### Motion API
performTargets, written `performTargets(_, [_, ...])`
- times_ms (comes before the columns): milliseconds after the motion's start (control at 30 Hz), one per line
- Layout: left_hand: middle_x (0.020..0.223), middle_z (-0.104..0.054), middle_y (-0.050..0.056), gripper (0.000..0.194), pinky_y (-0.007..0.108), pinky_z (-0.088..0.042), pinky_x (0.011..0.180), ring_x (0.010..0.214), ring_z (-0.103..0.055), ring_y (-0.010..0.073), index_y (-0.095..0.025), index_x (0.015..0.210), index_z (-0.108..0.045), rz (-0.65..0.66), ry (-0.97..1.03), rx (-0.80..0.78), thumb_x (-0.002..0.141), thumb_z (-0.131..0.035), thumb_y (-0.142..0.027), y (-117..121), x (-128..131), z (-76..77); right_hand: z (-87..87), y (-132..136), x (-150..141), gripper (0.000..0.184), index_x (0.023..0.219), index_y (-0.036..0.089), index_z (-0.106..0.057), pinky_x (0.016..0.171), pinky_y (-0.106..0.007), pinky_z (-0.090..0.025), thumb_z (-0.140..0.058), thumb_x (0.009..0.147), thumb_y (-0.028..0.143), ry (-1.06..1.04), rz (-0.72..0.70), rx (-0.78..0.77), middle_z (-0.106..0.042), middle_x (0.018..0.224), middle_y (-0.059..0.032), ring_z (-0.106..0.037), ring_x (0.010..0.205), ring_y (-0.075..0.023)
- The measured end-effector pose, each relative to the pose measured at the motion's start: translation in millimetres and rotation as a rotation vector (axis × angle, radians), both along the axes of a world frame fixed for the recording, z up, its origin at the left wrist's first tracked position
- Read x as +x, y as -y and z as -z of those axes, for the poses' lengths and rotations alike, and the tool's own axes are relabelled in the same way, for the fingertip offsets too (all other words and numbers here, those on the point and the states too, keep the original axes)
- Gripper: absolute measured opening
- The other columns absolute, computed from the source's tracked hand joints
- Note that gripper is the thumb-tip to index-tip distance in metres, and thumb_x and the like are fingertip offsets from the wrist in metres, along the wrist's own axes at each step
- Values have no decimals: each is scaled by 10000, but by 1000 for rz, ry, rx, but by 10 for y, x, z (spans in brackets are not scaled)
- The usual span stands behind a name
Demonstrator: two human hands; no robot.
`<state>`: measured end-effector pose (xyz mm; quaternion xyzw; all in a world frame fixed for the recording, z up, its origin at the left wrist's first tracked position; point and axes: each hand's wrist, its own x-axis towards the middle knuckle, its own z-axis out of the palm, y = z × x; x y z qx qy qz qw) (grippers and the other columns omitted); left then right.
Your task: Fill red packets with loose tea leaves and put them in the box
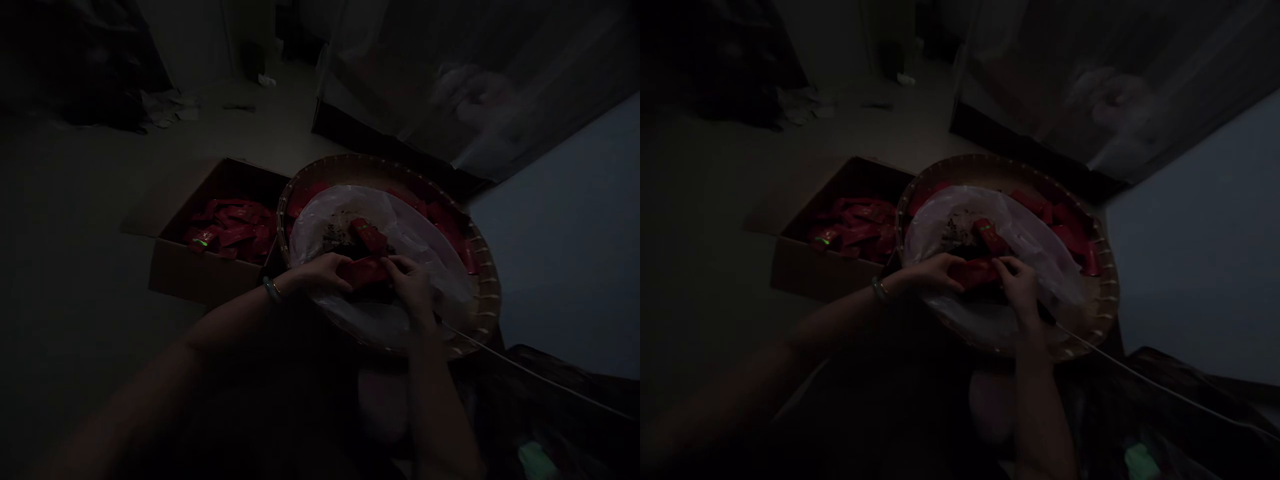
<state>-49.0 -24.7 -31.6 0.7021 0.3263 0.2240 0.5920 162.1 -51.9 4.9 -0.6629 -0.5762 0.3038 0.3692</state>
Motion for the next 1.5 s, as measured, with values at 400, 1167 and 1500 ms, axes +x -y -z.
performTargets(400, [840, -655, -6, 444, 204, -407, 625, 720, -576, 130, -128, 1034, -645, 89, 14, -49, 608, -741, -211, 27, -28, -54, 1, -20, -82, 442, 587, 176, -585, 529, -233, -355, -549, 739, 589, 151, -46, 112, -486, 543, 17, -454, 573, -132])
performTargets(1167, [634, -587, -27, 369, 173, -375, 460, 503, -518, 68, -97, 881, -655, 27, 106, -318, 595, -785, -291, 46, 82, -70, 148, -12, -21, 452, 688, 174, -678, 582, -271, -438, -536, 763, 597, 109, -13, 135, -634, 618, -16, -580, 625, -182])
performTargets(1500, [737, -677, 13, 430, 254, -522, 599, 595, -642, 126, -127, 922, -646, -154, 234, -485, 557, -829, -261, -10, 75, 13, 539, 9, 705, 562, 1210, 128, -561, 877, -412, -441, -686, 671, 224, 711, -216, -79, -639, 1150, -187, -600, 1051, -331])
